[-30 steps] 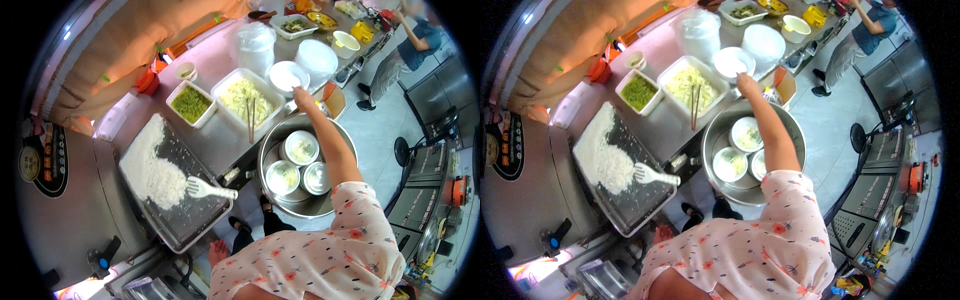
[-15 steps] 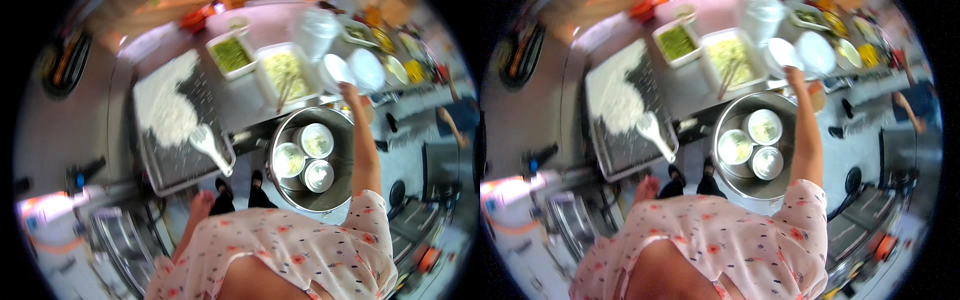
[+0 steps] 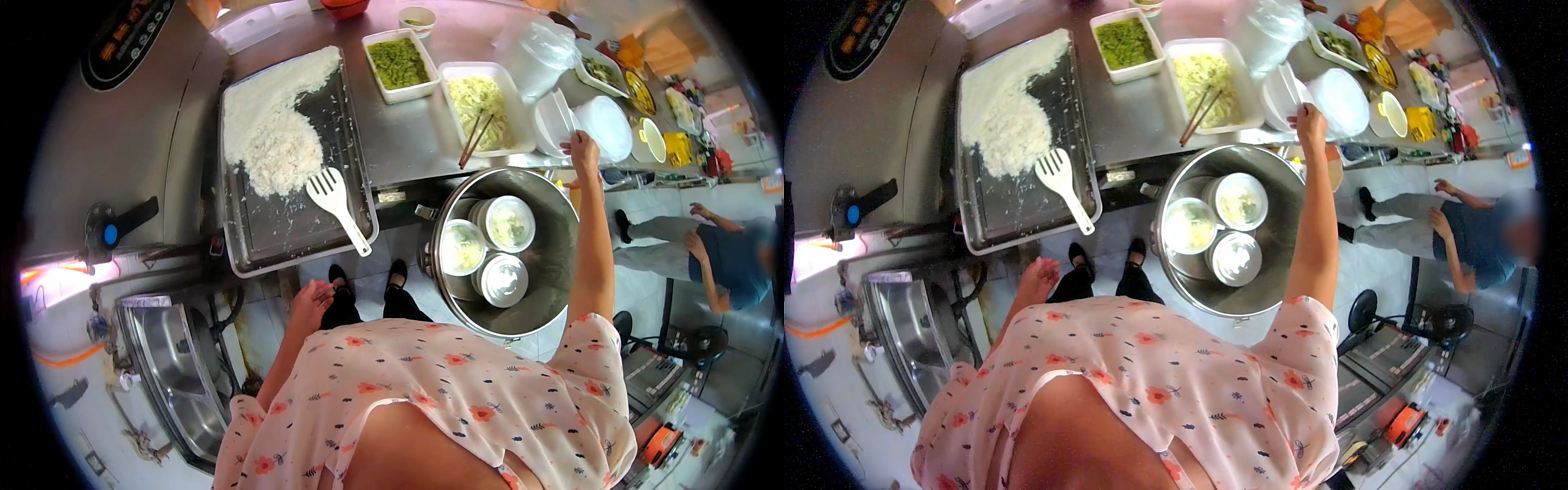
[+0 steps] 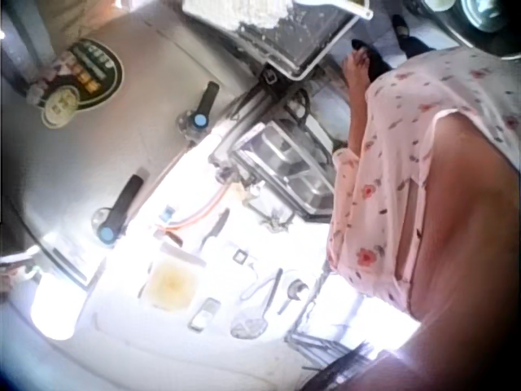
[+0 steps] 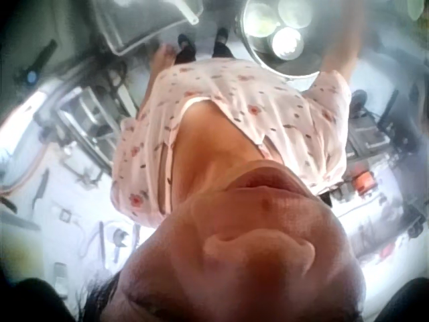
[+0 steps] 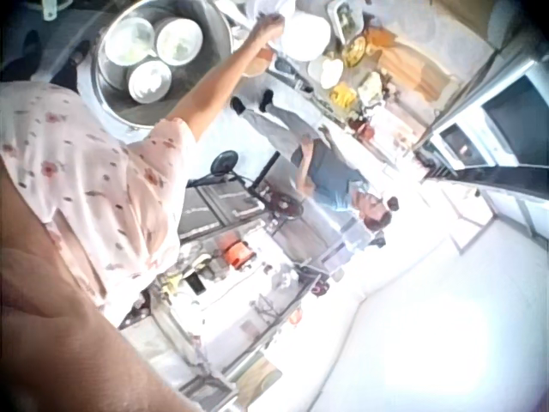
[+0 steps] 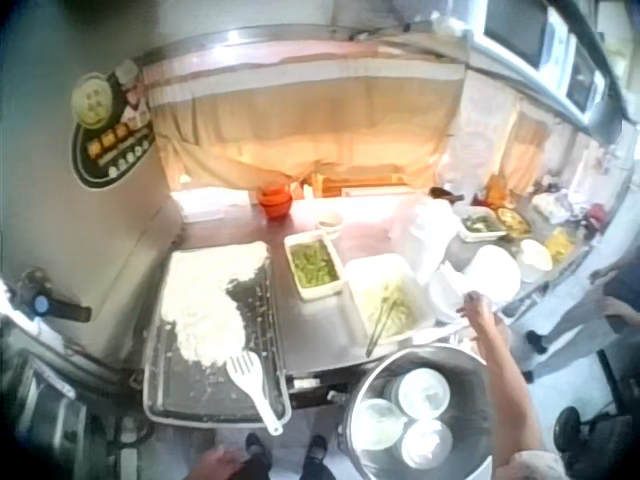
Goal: The person scoops white rice from a large tray into a bowl using a spatula, then adds shredded cabbage and a green vegetable using chopsticks. This process is repeated for multiple bowls, which are placed into a large metal pot.
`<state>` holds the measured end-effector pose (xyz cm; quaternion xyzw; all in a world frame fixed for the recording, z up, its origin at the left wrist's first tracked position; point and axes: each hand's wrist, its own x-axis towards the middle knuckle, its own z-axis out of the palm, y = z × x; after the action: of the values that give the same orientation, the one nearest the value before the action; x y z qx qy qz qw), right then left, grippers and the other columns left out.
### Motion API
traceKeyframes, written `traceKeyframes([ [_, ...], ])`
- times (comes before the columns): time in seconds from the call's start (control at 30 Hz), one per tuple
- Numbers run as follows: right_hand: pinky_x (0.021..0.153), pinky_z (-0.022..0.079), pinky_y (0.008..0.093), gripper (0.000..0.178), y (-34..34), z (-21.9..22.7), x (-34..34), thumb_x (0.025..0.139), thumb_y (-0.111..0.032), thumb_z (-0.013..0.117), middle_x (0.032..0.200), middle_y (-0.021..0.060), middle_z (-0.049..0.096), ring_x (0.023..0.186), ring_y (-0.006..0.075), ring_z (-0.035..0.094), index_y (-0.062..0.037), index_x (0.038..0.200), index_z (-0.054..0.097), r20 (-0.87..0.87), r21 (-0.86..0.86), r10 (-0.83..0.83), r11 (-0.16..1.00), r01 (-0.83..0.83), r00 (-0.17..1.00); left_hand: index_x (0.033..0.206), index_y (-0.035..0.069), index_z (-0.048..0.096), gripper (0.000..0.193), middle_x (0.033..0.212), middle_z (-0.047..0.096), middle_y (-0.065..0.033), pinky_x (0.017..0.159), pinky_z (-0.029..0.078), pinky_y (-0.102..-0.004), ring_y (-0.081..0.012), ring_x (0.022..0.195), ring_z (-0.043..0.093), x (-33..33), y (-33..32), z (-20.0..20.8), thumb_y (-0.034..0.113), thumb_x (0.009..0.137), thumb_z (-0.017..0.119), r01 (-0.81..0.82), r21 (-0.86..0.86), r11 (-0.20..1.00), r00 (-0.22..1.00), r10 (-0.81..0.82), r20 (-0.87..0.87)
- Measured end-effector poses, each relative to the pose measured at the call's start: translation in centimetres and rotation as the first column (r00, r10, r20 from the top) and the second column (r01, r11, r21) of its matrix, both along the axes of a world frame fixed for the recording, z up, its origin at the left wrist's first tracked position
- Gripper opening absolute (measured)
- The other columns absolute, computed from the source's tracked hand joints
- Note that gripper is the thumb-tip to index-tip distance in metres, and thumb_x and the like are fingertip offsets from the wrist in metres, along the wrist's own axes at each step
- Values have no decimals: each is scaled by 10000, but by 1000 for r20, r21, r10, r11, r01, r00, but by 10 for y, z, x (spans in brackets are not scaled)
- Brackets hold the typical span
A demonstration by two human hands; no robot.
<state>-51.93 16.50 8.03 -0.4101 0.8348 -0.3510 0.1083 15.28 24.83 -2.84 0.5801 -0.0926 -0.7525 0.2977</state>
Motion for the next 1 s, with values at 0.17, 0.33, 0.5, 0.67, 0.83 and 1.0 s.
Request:
traceKeyframes([
  [0.17,577,513,251,232,15,6,21,863,-133,514,694,141,653,620,168,651,82,918,583,146,-265,-43,961,81,988,1026,34,486,291,981,593,-122,729,465,-325,-195,821,545,7,1,4,301,911,473,11,-32,999,999,-12,-42],
  [0.33,568,517,251,224,25,-13,30,835,-123,588,782,117,640,675,169,649,76,938,586,417,-464,-75,839,283,906,1034,32,481,293,988,590,-120,730,466,-319,-188,821,549,1,-3,14,299,912,474,53,-26,998,998,-53,-14],
  [0.5,560,510,244,229,29,-12,50,837,-128,593,828,85,618,708,175,643,26,1007,584,546,-342,-25,906,251,837,1049,22,475,307,981,593,-117,731,469,-316,-182,820,554,1,-4,7,298,916,469,58,-41,997,997,-60,-39],
  [0.67,577,500,241,211,40,-19,80,851,-110,565,825,105,636,703,161,636,33,1006,578,467,-414,56,896,163,883,1054,21,475,309,979,595,-119,724,474,-312,-179,813,560,-1,-4,8,298,916,470,53,-22,998,998,-53,-28],
  [0.83,624,497,248,188,55,-13,110,859,-71,533,813,127,649,711,155,637,51,997,569,243,-379,11,922,85,970,1051,20,480,305,974,600,-119,718,480,-310,-181,805,566,-3,1,12,293,915,473,19,-9,1000,999,-19,-40],
  [1.0,644,496,261,134,70,3,134,846,18,498,848,109,612,738,172,639,29,959,569,-2,-482,2,876,-3,1000,1046,26,485,303,966,604,-111,713,479,-304,-171,794,568,-5,4,8,299,915,472,38,-27,999,998,-39,-41],
])
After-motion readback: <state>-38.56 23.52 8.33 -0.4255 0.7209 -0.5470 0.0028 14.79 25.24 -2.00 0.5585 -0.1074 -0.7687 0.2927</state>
